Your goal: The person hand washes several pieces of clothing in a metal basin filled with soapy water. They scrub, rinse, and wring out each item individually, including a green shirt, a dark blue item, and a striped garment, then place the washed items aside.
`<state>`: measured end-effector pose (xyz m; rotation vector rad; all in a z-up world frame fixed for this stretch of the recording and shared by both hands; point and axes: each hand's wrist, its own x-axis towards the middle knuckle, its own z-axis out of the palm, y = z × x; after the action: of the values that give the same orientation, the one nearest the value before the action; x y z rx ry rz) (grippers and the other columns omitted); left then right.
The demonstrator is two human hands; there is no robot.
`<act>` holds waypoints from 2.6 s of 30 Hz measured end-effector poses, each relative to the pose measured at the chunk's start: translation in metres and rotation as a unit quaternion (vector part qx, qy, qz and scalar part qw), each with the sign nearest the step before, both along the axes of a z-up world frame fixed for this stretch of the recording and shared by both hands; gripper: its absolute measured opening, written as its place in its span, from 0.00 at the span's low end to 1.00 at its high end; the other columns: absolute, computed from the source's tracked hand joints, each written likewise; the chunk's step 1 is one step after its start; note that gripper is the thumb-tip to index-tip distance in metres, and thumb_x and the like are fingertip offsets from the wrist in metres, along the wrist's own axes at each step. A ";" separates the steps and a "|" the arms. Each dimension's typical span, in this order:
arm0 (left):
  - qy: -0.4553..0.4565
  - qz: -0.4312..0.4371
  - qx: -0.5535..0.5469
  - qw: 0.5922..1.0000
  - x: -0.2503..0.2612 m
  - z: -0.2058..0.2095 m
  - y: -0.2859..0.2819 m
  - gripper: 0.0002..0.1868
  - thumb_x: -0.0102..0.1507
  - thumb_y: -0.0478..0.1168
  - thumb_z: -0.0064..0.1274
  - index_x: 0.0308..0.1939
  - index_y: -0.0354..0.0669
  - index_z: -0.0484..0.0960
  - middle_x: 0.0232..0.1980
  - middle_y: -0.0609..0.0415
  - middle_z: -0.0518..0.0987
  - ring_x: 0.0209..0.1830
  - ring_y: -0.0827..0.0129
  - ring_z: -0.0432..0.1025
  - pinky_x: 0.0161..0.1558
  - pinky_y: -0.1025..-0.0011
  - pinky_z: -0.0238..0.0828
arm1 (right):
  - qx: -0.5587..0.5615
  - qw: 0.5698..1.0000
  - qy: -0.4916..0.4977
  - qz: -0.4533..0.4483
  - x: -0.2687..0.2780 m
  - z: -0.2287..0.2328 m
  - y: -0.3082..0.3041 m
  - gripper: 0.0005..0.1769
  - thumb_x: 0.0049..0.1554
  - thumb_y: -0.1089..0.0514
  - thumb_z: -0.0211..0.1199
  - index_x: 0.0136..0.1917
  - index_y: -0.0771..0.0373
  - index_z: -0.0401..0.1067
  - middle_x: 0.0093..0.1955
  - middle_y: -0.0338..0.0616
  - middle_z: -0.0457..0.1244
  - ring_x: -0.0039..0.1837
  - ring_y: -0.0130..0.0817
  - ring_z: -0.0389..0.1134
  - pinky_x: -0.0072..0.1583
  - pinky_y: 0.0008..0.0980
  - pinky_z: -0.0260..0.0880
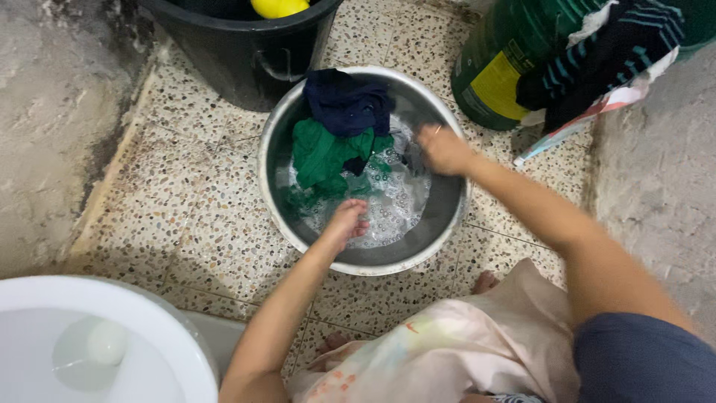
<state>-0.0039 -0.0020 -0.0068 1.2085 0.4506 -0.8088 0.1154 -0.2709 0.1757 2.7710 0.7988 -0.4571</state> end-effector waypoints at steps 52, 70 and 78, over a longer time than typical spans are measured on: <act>-0.137 -0.110 -0.377 0.909 0.027 0.165 0.066 0.41 0.59 0.27 0.62 0.74 0.45 0.63 0.65 0.51 0.73 0.65 0.63 0.70 0.67 0.62 0.68 | 0.503 0.436 0.397 -0.632 -0.083 -0.060 0.052 0.33 0.61 0.25 0.43 0.69 0.44 0.62 0.71 0.36 0.54 0.81 0.47 0.47 0.74 0.62 0.43; -0.166 -0.368 0.019 0.915 0.023 0.076 0.048 0.40 0.62 0.40 0.49 0.78 0.52 0.53 0.46 0.37 0.83 0.39 0.49 0.80 0.41 0.59 0.76 | 0.703 0.660 0.044 -0.261 0.069 -0.038 0.116 0.39 0.45 0.64 0.77 0.68 0.62 0.65 0.56 0.45 0.69 0.57 0.40 0.72 0.61 0.42 0.74; -0.362 -0.292 0.507 0.726 0.026 -0.020 0.028 0.23 0.59 0.33 0.54 0.59 0.35 0.74 0.56 0.37 0.79 0.53 0.47 0.79 0.51 0.58 0.79 | 0.255 0.916 -0.242 -0.195 0.050 -0.072 0.086 0.58 0.46 0.50 0.78 0.83 0.54 0.51 0.81 0.61 0.47 0.80 0.59 0.47 0.74 0.58 0.42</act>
<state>0.0221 0.0261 -0.0271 2.6531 -0.2444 -0.4853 0.1649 -0.1853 0.1034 3.3079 0.2628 0.4489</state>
